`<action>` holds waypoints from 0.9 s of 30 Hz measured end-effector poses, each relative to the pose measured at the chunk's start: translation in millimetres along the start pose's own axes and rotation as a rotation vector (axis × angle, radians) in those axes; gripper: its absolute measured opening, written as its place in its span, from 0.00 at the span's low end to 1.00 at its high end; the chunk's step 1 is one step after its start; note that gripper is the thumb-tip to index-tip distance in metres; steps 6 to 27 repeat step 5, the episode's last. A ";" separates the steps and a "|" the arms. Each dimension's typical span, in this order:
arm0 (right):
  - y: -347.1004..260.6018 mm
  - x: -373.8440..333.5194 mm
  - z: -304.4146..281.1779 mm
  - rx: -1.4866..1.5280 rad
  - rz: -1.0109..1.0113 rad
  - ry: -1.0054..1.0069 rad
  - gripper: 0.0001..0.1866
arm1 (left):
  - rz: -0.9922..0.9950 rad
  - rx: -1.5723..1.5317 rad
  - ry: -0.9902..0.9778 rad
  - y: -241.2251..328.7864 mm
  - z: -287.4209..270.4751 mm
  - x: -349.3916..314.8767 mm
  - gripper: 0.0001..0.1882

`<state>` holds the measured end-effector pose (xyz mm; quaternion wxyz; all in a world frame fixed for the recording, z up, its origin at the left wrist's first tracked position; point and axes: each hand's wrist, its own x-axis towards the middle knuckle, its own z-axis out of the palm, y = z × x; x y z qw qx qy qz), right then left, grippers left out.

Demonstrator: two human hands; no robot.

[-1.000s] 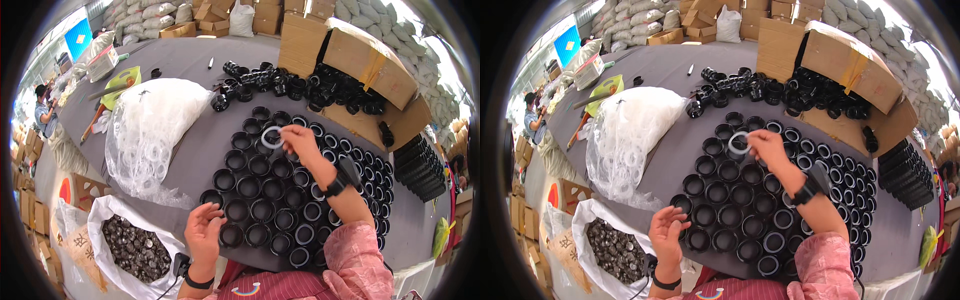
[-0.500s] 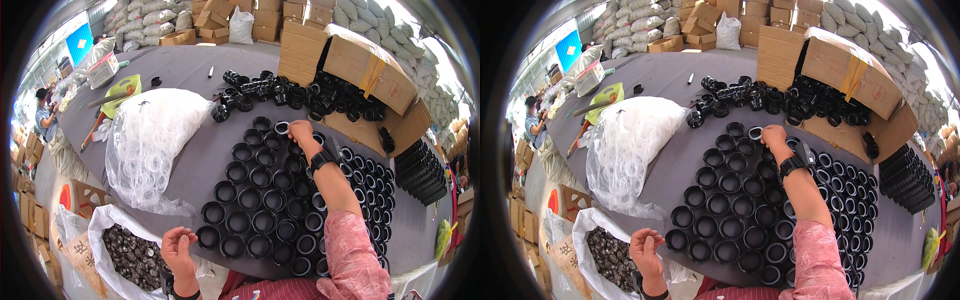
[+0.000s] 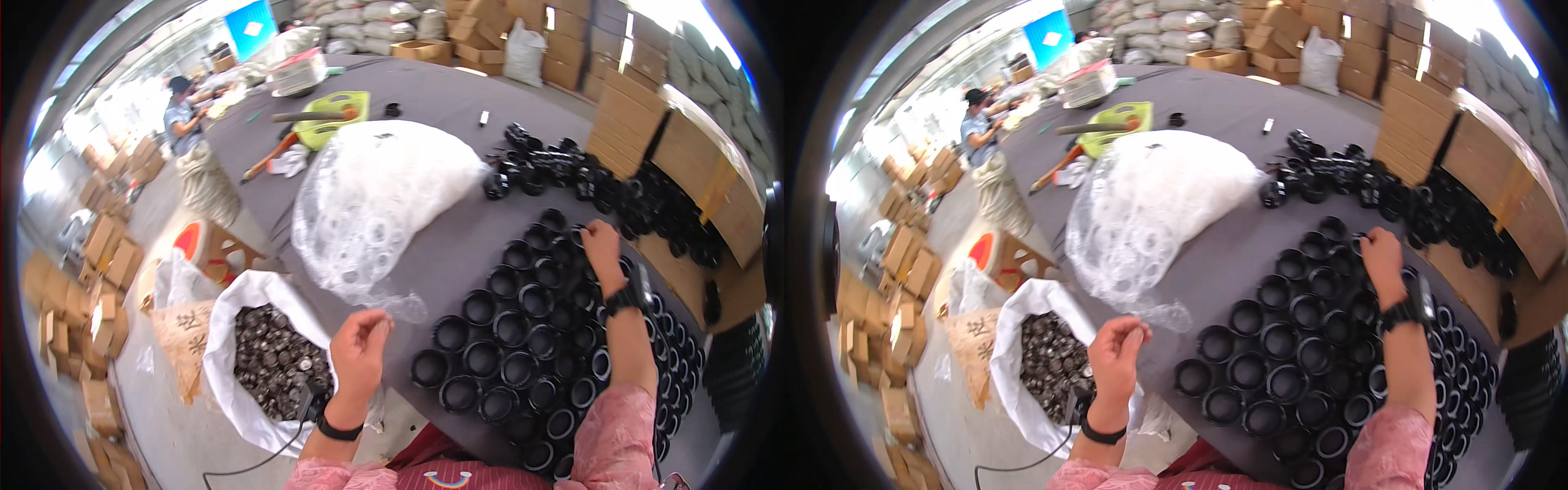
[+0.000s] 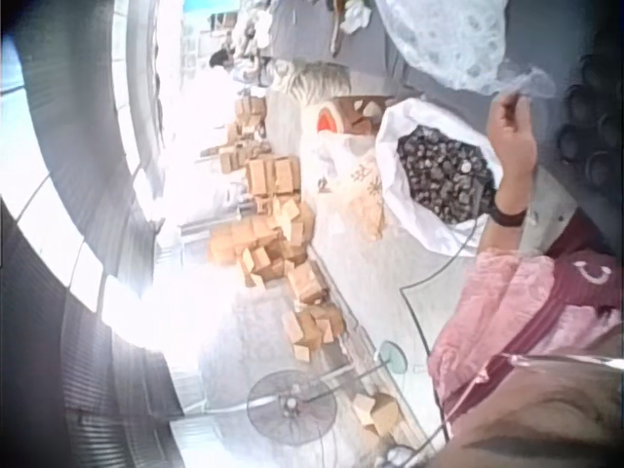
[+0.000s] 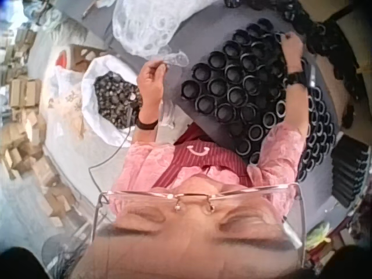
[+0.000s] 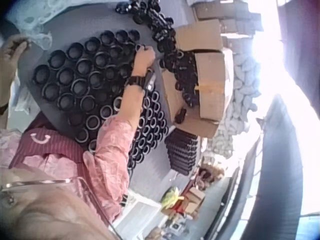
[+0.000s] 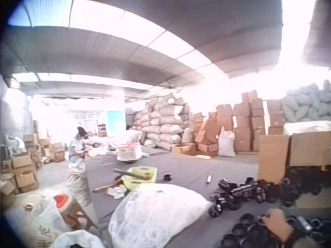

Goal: Inserting white rubber gaskets or seals into black plastic lids or housings.

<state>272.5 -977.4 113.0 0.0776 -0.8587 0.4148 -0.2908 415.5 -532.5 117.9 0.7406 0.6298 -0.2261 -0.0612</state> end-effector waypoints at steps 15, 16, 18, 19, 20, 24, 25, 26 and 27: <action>-57.5 -43.8 -20.1 0.228 -0.105 -0.190 0.11 | 0.108 0.404 0.096 1.6 -52.7 70.2 0.09; -57.5 -43.8 -20.1 0.228 -0.105 -0.190 0.11 | 0.108 0.404 0.096 1.6 -52.7 70.2 0.09; -57.5 -43.8 -20.1 0.228 -0.105 -0.190 0.11 | 0.108 0.404 0.096 1.6 -52.7 70.2 0.09; -57.5 -43.8 -20.1 0.228 -0.105 -0.190 0.11 | 0.108 0.404 0.096 1.6 -52.7 70.2 0.09; -57.5 -43.8 -20.1 0.228 -0.105 -0.190 0.11 | 0.108 0.404 0.096 1.6 -52.7 70.2 0.09; -57.5 -43.8 -20.1 0.228 -0.105 -0.190 0.11 | 0.108 0.404 0.096 1.6 -52.7 70.2 0.09; -57.5 -43.8 -20.1 0.228 -0.105 -0.190 0.11 | 0.108 0.404 0.096 1.6 -52.7 70.2 0.09; -57.5 -43.8 -20.1 0.228 -0.105 -0.190 0.11 | 0.108 0.404 0.096 1.6 -52.7 70.2 0.09; -57.5 -43.8 -20.1 0.228 -0.105 -0.190 0.11 | 0.108 0.404 0.096 1.6 -52.7 70.2 0.09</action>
